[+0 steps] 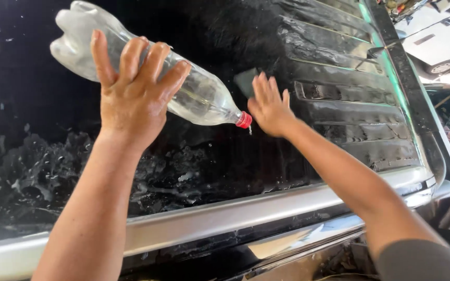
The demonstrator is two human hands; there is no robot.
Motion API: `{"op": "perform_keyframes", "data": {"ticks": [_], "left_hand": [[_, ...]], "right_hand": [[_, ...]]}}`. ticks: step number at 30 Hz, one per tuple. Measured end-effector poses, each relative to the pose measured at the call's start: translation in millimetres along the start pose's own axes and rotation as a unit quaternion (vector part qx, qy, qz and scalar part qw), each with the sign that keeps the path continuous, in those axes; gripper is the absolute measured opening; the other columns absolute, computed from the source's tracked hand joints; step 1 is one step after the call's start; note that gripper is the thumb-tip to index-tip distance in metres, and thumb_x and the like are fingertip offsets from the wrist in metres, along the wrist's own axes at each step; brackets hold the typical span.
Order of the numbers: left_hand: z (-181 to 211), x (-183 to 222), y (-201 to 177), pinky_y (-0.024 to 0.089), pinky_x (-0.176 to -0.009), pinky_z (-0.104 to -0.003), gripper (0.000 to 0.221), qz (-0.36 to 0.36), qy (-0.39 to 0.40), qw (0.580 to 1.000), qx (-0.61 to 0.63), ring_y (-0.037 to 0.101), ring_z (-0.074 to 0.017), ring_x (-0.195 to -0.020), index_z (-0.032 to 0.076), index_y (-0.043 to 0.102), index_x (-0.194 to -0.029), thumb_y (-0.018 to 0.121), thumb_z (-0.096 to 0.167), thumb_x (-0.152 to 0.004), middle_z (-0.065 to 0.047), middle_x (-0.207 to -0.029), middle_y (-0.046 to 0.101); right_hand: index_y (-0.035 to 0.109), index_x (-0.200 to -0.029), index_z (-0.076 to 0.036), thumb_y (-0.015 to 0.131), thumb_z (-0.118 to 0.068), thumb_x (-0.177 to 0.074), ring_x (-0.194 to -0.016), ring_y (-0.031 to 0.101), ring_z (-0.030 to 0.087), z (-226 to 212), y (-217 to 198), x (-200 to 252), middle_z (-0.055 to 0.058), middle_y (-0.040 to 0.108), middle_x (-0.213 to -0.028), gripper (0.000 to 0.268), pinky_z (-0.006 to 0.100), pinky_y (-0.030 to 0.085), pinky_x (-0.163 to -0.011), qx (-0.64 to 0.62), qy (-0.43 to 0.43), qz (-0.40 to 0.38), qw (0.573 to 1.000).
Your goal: Applying a dark window tint film to the sunroof of a vehicle using water and a squeegee.
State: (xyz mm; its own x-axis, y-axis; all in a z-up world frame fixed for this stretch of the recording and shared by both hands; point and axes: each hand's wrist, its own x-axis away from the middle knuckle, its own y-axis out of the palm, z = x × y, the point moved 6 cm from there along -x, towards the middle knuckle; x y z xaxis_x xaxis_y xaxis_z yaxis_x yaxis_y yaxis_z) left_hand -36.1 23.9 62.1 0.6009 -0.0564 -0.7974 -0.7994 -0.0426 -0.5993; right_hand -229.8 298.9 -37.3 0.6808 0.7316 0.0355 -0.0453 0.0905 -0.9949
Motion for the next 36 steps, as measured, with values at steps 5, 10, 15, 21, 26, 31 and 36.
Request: {"op": "perform_keyframes", "data": {"ticks": [5,10,15,21,26,31,36], "left_hand": [[-3.0,9.4,10.4,-0.002,-0.131,-0.056,0.020,-0.002,-0.008,1.000,-0.030,0.035,-0.0199,-0.147,0.034,0.072,-0.125,0.071,0.027,-0.106,0.007,-0.142,0.056],[-5.4,5.8,10.3,-0.001,-0.128,-0.057,0.022,-0.034,0.022,0.993,-0.114,0.037,-0.0190,-0.143,0.041,0.073,-0.122,0.074,0.030,-0.104,0.008,-0.138,0.057],[-25.8,19.9,7.6,0.001,-0.134,-0.057,0.020,0.011,0.002,0.999,-0.044,0.035,-0.0205,-0.143,0.026,0.069,-0.121,0.066,0.023,-0.102,0.004,-0.137,0.053],[-32.6,19.8,-2.0,0.004,-0.131,-0.058,0.021,0.052,-0.020,0.998,0.028,0.038,-0.0238,-0.141,0.020,0.069,-0.121,0.068,0.019,-0.100,0.000,-0.137,0.053],[-41.6,25.8,-8.4,0.004,-0.132,-0.054,0.019,0.043,-0.015,0.999,0.022,0.037,-0.0209,-0.144,0.022,0.070,-0.117,0.067,0.019,-0.098,0.002,-0.140,0.054],[-56.9,22.5,-24.5,0.008,-0.131,-0.052,0.009,0.030,0.007,0.999,0.009,0.038,-0.0206,-0.148,0.025,0.074,-0.103,0.069,0.020,-0.097,0.007,-0.131,0.059],[-53.0,16.3,-28.3,0.014,-0.130,-0.051,0.016,-0.034,0.017,0.998,-0.051,0.040,-0.0195,-0.148,0.033,0.077,-0.105,0.076,0.022,-0.093,0.011,-0.132,0.063]], "right_hand": [[0.014,-0.160,-0.003,0.043,-0.047,-0.101,-0.155,0.006,0.046,-55.0,3.6,60.4,0.023,0.011,-0.165,0.079,0.069,0.013,-0.116,0.119,-0.189,-0.088,0.971],[0.017,-0.166,-0.004,0.067,-0.045,-0.069,-0.156,0.006,0.040,-75.7,-23.1,-60.0,0.017,0.010,-0.172,0.117,0.070,0.015,-0.116,0.044,-0.111,-0.023,0.993],[0.024,-0.160,-0.001,0.055,-0.046,-0.097,-0.154,0.011,0.042,-100.2,-19.8,28.2,0.019,0.016,-0.167,0.084,0.071,0.012,-0.116,0.059,-0.234,-0.010,0.971],[0.033,-0.157,-0.011,0.049,-0.049,-0.096,-0.154,0.020,0.040,-137.6,-35.7,6.2,0.016,0.028,-0.165,0.074,0.068,0.012,-0.119,0.002,-0.377,-0.021,0.926],[0.040,-0.154,-0.029,0.042,-0.035,-0.103,-0.153,0.025,0.033,-159.6,-26.9,-64.9,0.004,0.035,-0.166,0.052,0.072,0.009,-0.116,0.116,-0.230,-0.068,0.964],[0.040,-0.152,-0.009,0.053,-0.053,-0.088,-0.150,0.026,0.042,-136.2,-21.3,77.6,0.017,0.033,-0.161,0.079,0.071,0.018,-0.114,0.023,-0.383,-0.019,0.923],[0.041,-0.152,-0.011,0.055,-0.052,-0.093,-0.153,0.021,0.041,-141.2,-20.3,-14.1,0.016,0.029,-0.164,0.074,0.071,0.017,-0.114,0.078,-0.327,-0.040,0.941]]}}
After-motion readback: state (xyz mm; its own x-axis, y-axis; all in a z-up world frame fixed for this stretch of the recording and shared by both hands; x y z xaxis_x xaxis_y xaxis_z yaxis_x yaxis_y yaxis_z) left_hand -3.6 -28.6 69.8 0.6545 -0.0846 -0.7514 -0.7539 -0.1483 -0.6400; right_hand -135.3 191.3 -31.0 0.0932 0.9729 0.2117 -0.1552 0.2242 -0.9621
